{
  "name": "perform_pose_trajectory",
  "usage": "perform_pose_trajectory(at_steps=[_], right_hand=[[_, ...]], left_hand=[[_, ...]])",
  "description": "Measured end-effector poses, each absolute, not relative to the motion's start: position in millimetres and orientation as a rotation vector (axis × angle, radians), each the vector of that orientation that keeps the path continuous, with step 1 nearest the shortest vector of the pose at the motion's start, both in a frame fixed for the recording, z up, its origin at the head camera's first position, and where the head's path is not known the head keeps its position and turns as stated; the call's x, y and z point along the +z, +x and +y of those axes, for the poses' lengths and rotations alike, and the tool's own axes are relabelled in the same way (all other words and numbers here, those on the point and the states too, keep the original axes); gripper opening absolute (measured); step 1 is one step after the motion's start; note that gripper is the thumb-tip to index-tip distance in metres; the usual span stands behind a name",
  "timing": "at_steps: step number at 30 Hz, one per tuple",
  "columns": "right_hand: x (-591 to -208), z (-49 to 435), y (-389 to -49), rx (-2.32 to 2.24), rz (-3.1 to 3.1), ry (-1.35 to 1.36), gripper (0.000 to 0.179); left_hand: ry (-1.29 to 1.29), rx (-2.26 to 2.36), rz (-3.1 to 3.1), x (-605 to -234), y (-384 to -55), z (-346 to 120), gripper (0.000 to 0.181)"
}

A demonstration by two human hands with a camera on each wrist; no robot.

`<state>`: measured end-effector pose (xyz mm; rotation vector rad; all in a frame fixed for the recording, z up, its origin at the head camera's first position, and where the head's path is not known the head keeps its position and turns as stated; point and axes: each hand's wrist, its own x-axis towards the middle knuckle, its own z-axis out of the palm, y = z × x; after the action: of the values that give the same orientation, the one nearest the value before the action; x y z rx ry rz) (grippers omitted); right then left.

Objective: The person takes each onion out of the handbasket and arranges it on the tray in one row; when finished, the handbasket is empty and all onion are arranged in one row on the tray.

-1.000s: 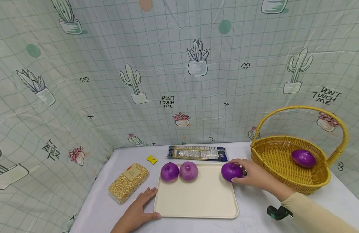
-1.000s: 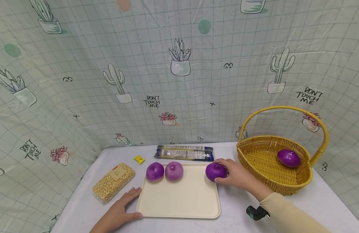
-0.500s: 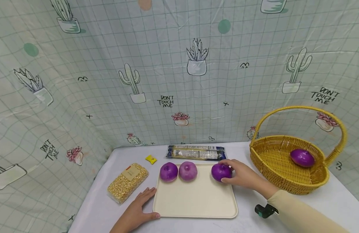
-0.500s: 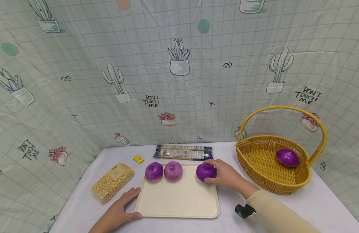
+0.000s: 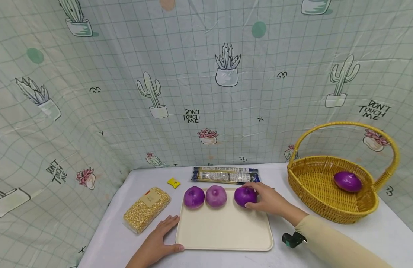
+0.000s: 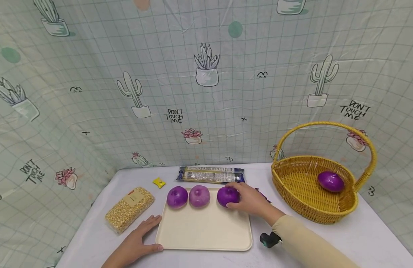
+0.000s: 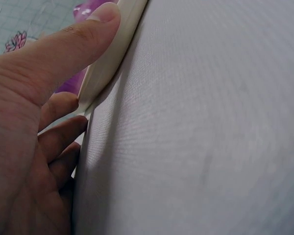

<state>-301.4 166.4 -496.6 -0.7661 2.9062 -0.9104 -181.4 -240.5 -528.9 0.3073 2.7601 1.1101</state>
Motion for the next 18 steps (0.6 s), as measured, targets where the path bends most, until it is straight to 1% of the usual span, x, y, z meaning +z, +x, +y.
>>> perform_pose_trajectory(at_steps=[18], right_hand=[[-502.1,147.1,-307.4,-0.89,2.908,-0.745,0.067]], left_hand=[[0.283,1.118,2.755,-528.7,-180.9,-239.5,0.097]])
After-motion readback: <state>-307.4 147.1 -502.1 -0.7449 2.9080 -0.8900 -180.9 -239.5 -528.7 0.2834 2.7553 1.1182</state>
